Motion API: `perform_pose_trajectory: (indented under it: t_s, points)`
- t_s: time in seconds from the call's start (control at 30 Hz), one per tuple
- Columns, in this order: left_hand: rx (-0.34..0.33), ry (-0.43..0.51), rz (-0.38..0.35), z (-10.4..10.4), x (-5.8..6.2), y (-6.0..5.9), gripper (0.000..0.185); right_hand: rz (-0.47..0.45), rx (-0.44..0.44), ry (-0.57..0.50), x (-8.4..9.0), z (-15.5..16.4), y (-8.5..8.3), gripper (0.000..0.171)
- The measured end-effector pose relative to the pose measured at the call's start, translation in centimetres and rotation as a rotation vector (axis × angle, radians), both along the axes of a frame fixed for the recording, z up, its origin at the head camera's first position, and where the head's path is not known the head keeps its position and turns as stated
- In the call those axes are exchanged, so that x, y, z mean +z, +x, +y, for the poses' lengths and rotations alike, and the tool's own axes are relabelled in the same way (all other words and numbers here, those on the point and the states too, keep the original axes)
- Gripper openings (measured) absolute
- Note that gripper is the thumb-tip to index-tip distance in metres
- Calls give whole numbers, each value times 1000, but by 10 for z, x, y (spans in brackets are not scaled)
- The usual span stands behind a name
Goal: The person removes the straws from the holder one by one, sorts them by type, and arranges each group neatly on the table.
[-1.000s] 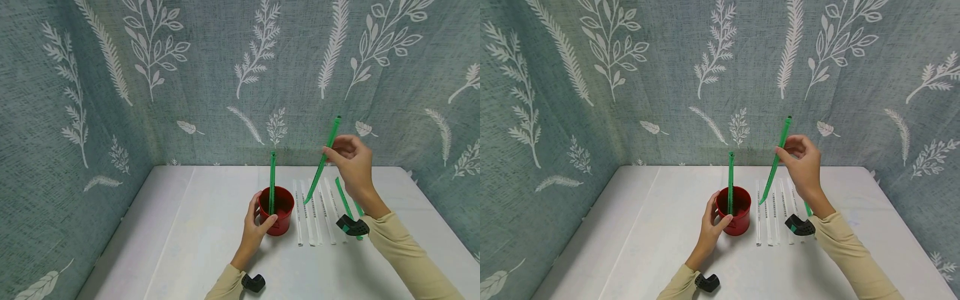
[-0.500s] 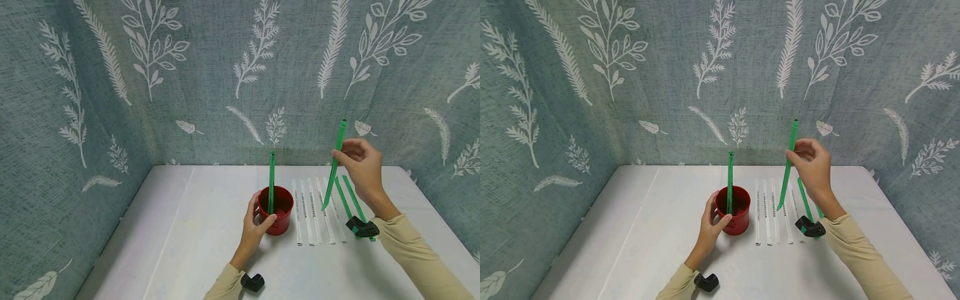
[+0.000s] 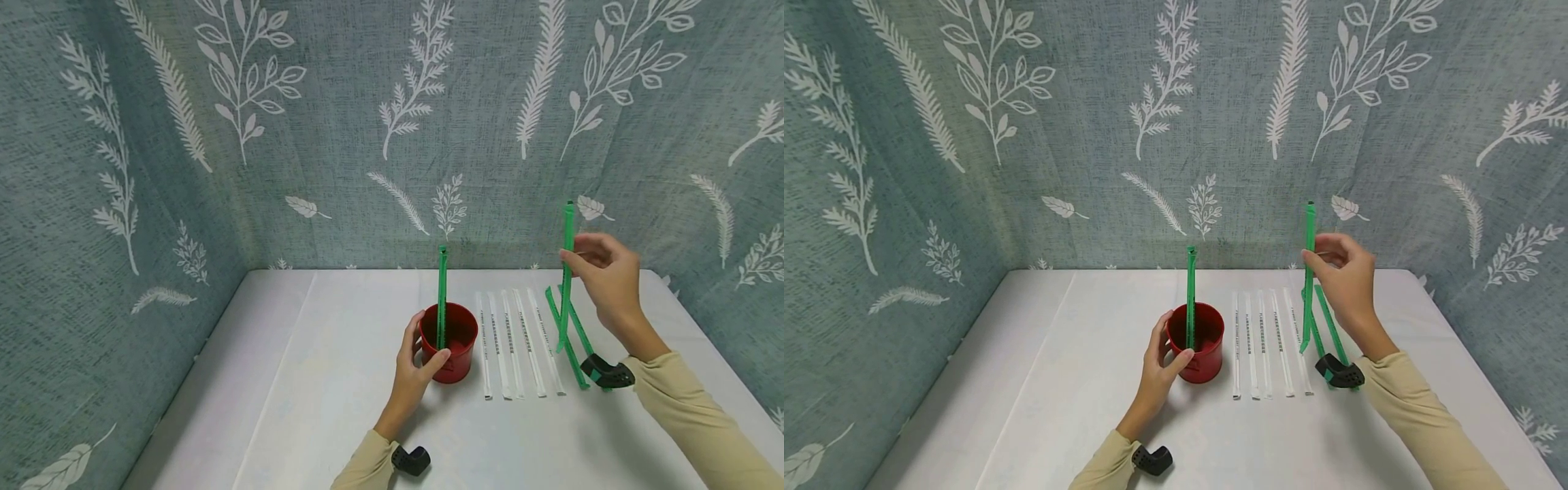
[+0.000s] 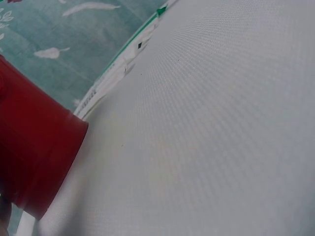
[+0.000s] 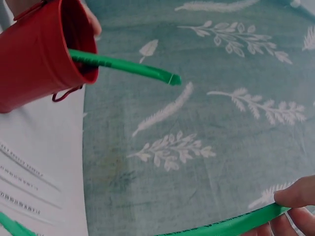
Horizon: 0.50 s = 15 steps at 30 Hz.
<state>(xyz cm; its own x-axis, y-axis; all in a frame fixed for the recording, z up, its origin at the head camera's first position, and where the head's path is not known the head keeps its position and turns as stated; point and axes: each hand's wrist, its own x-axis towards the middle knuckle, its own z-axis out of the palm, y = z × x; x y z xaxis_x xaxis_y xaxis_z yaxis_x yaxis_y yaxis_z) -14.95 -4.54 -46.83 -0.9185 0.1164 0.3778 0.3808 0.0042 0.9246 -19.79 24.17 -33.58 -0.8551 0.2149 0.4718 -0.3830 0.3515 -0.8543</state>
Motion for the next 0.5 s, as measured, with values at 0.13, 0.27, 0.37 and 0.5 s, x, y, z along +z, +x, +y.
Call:
perform_pose_trajectory:
  t_s: [0.13,0.27,0.37,0.5]
  points:
    - [3,2,12,0,0,0,67,-16,-21,10,-5,7,-1,28]
    - [-6,15,-8,0,-5,-3,68,-39,-40,27,-9,12,0,26]
    - [-17,21,-24,-1,-9,-4,69,-61,-54,43,-13,16,-1,27]
    - [-11,17,-8,0,-23,-11,68,-87,-76,80,-19,22,-1,29]
